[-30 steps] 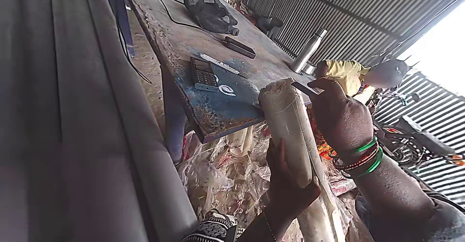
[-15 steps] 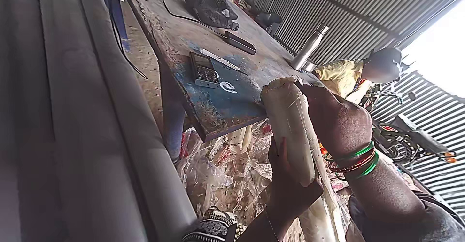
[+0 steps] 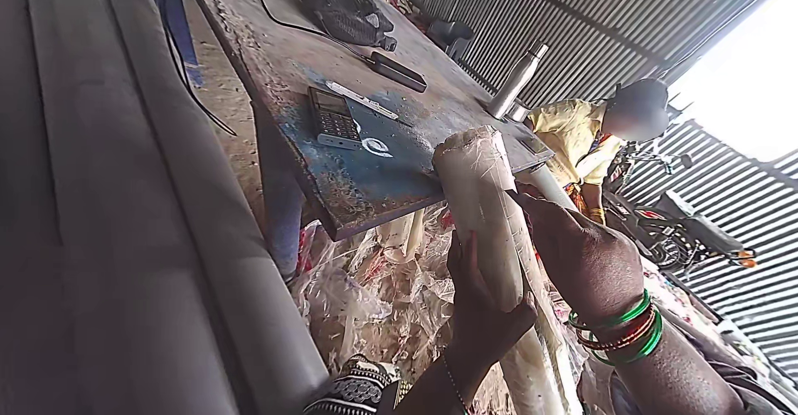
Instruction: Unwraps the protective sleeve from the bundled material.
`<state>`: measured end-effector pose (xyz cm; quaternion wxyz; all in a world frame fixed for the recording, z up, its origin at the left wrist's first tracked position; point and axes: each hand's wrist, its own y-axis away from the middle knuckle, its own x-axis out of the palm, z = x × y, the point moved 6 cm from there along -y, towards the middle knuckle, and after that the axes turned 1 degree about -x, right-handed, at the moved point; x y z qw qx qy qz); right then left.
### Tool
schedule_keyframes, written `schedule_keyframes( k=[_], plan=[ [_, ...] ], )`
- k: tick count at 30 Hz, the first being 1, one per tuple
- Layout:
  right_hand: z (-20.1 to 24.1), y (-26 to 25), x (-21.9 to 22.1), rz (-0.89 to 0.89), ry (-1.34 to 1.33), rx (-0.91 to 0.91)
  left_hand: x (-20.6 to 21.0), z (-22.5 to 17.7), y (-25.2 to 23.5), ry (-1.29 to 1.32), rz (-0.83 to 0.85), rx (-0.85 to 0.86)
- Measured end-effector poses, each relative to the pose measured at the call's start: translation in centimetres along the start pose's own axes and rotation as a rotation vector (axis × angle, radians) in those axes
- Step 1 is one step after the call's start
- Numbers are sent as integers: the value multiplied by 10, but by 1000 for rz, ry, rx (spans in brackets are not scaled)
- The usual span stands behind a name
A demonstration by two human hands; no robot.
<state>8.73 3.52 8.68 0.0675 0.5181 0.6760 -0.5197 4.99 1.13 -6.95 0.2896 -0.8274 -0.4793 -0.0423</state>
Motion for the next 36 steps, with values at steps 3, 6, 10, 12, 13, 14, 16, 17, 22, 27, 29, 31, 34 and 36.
schedule_keyframes(
  k=[3, 6, 10, 12, 13, 14, 16, 17, 22, 27, 29, 31, 34, 36],
  plan=[
    [-6, -2, -5, 8, -46, 35, 0, -1, 0, 0, 1, 0],
    [-4, -14, -12, -25, -83, 40, 0, -1, 0, 1, 9, -33],
    [4, -38, -9, 7, -61, 40, -1, -1, 0, -13, 4, -33],
    [4, -48, -2, 44, -50, 50, -1, -1, 0, -14, 9, -35],
    [4, -52, 1, 46, -45, 45, -1, -1, 0, -14, 9, -39],
    [4, -54, 4, 52, -45, 45, -1, -1, 0, -9, 8, -38],
    [5, -56, 7, 64, -44, 45, -1, 0, 1, -4, 6, -36],
    [6, -57, 9, 64, -43, 40, -1, 0, 1, -2, 8, -37],
    [10, -58, 14, 61, -8, 27, -1, 1, 2, 15, 14, -57],
    [14, -57, 11, 70, 4, -8, -1, 1, 1, 12, 20, -78],
    [11, -57, 12, 82, -4, -5, -1, 1, 2, 16, 18, -75],
    [9, -56, 11, 72, -19, 3, -1, 1, 2, 28, 12, -63],
    [8, -55, 7, 26, -34, -7, 0, 0, 1, 6, -4, -11],
    [10, -55, 7, 36, -16, -18, 0, 1, 2, -14, -12, 23]
  ],
)
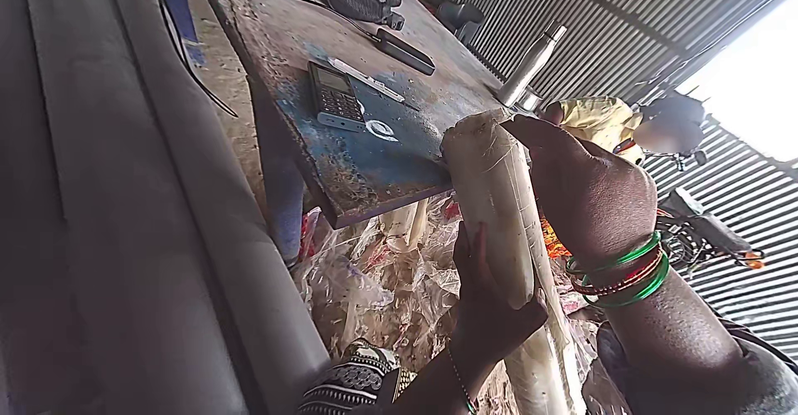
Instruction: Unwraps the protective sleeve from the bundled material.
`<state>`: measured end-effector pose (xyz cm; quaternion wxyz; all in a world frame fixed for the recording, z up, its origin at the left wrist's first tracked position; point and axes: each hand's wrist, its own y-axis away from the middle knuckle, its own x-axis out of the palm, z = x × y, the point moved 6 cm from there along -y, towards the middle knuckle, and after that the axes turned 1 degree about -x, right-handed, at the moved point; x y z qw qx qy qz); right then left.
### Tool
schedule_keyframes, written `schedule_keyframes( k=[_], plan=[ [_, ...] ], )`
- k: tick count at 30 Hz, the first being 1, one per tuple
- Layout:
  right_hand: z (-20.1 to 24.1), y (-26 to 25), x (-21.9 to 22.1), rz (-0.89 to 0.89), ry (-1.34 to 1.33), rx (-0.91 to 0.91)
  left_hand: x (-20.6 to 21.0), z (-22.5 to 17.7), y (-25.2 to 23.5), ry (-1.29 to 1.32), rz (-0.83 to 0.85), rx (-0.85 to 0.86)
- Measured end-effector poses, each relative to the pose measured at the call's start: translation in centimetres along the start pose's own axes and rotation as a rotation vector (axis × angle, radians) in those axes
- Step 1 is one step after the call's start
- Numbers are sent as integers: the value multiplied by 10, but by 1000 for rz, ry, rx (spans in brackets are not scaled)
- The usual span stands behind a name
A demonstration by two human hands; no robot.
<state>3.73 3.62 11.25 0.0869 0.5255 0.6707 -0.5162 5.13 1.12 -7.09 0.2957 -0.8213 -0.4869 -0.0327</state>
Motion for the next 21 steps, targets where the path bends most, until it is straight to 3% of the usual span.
schedule_keyframes(
  k=[21],
  plan=[
    [13, 11, -5, 124, 136, -58, -3, 0, 0, 35, 63, -136]
  ],
)
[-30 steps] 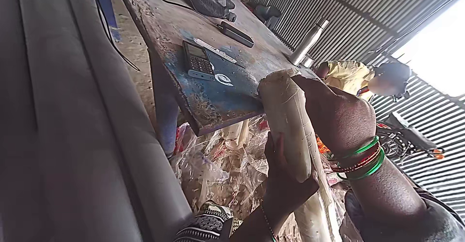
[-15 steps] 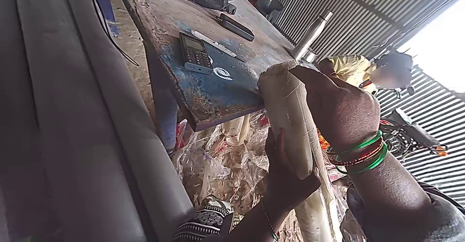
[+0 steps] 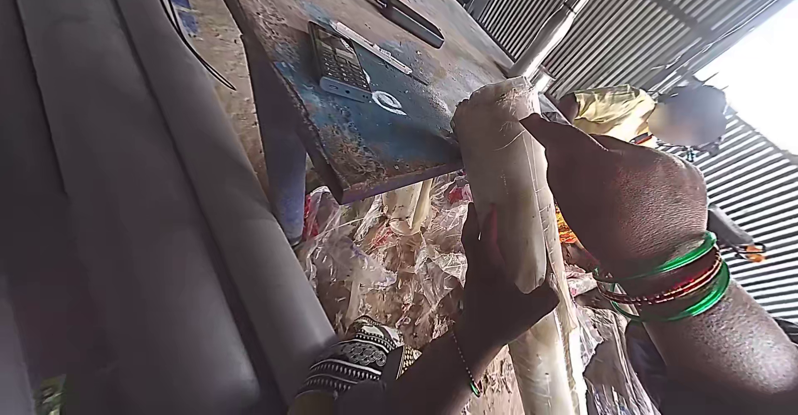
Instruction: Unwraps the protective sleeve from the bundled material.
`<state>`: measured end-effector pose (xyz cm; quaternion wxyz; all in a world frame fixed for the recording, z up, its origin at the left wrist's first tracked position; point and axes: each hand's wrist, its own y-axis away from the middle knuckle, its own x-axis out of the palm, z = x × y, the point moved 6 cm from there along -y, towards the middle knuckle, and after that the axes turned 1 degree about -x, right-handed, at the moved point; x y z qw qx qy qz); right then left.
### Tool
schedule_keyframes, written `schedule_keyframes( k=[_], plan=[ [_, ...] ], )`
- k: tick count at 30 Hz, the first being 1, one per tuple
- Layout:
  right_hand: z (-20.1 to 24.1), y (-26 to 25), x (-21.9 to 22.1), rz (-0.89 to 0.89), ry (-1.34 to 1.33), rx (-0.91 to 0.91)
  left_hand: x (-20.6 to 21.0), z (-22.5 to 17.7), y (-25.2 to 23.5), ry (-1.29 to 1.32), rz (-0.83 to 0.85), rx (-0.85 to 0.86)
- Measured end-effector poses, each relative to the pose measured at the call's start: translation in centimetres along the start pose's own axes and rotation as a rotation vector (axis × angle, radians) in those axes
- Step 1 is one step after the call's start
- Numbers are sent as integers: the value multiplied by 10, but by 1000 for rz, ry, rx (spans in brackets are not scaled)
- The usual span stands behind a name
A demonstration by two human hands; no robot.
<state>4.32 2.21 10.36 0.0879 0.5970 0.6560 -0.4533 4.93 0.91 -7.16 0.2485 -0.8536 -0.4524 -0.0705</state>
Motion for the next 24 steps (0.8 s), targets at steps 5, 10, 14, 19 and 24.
schedule_keyframes(
  k=[5, 10, 14, 19, 24],
  plan=[
    [0, 7, 0, 9, -19, -3, -1, -1, 0, 3, 30, -39],
    [-3, 16, 0, 58, -29, 12, -2, -2, 0, -26, 54, -57],
    [-4, 24, -1, 50, -30, -3, -3, -3, 0, -23, 60, -68],
    [-4, 32, -2, 60, -29, 11, -3, -2, 0, -24, 65, -61],
    [-2, 40, -1, 34, 1, 9, -3, -2, 0, -10, 56, -51]
  ],
)
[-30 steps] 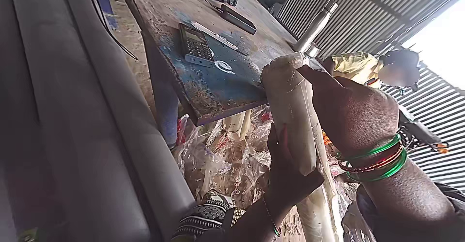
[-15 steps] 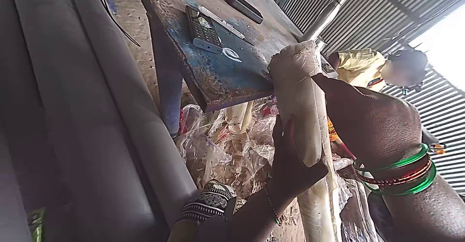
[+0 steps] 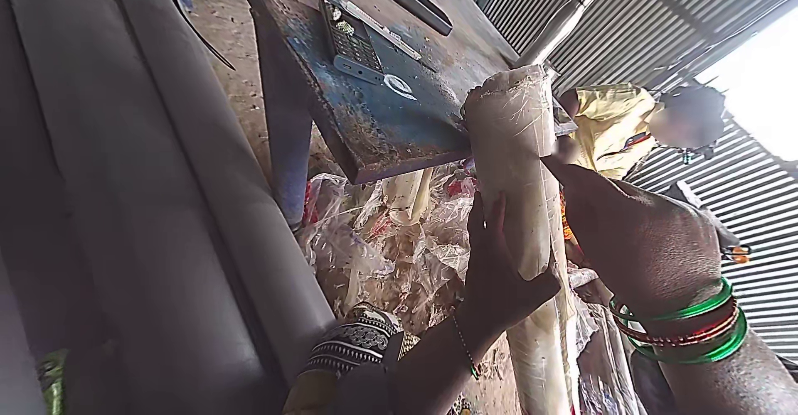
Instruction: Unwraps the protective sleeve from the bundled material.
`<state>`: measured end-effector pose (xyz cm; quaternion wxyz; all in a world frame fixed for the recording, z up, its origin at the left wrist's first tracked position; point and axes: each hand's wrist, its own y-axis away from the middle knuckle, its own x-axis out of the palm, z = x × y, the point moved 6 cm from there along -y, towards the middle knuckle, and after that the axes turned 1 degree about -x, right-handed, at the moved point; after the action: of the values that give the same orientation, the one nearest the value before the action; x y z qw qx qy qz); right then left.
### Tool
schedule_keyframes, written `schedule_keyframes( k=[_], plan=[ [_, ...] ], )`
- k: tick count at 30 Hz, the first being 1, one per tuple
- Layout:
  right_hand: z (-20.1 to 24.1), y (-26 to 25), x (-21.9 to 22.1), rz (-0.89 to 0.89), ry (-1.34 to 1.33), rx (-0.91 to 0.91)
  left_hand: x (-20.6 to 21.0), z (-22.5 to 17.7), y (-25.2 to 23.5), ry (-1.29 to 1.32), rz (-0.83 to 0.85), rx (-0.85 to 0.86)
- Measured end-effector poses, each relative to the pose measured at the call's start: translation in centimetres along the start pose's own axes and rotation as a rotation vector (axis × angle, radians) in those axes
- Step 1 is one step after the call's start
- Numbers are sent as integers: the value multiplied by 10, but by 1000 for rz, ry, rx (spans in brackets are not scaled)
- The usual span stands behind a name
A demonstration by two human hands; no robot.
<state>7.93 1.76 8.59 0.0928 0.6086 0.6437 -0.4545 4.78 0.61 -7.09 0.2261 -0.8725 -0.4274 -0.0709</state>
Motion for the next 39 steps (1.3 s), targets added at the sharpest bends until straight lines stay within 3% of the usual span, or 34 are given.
schedule_keyframes(
  k=[18, 23, 31, 39],
  plan=[
    [-7, 54, 9, -22, -73, 35, 4, 6, 0, 41, -11, 21],
    [-28, 30, -7, -98, -197, 102, 2, 5, 0, 40, -25, 33],
    [-16, -41, 6, -113, -178, 23, 1, 1, 1, 14, -35, 31],
    [-6, -62, 13, -55, -108, 38, 3, 1, -1, 35, -32, 33]
  ],
)
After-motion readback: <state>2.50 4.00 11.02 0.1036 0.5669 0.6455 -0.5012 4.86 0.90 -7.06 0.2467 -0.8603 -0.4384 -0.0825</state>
